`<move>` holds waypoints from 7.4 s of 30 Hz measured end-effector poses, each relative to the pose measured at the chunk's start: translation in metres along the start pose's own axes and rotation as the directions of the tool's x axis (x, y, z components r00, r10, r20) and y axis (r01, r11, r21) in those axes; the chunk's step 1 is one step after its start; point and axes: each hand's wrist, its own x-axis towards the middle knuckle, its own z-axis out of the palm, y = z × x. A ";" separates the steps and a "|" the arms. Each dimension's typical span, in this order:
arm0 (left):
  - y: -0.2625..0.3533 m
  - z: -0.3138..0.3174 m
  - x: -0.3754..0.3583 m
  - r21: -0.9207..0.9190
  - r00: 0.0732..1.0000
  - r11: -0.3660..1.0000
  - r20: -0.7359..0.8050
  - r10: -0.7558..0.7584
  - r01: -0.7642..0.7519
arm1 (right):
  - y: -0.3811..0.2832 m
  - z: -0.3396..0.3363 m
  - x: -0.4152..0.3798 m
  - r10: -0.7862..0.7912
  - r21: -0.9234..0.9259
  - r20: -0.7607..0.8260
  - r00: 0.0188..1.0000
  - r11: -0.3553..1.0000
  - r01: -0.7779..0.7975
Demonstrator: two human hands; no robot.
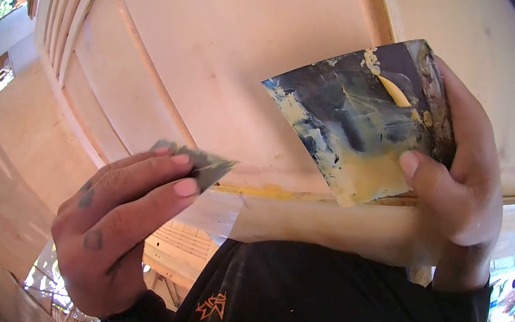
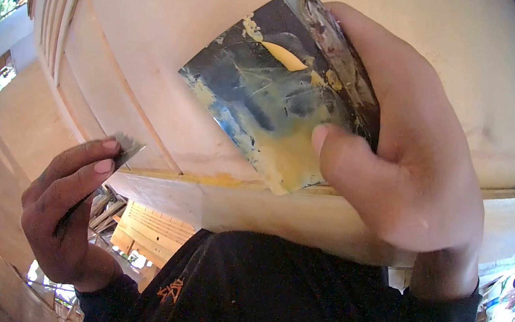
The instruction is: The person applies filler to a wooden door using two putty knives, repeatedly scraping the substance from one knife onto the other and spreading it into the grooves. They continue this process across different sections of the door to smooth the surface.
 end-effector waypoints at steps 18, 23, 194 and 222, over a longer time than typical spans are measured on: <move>0.038 0.028 0.045 0.475 0.802 0.657 0.223 0.554 -0.585 | -0.010 -0.010 0.006 0.027 0.166 0.388 0.921 0.981 -0.099; 0.042 0.020 0.046 0.354 0.833 0.776 0.403 0.378 -0.523 | -0.007 -0.011 0.001 0.081 0.090 0.324 0.943 0.989 -0.115; -0.017 0.053 -0.022 0.423 0.845 0.742 0.123 0.521 -0.520 | 0.001 -0.007 -0.070 -0.142 0.668 -0.491 0.859 0.572 0.476; -0.009 0.047 -0.019 0.331 0.543 0.459 0.692 0.476 -0.824 | 0.060 0.062 -0.217 0.092 0.368 -0.868 0.488 0.780 0.507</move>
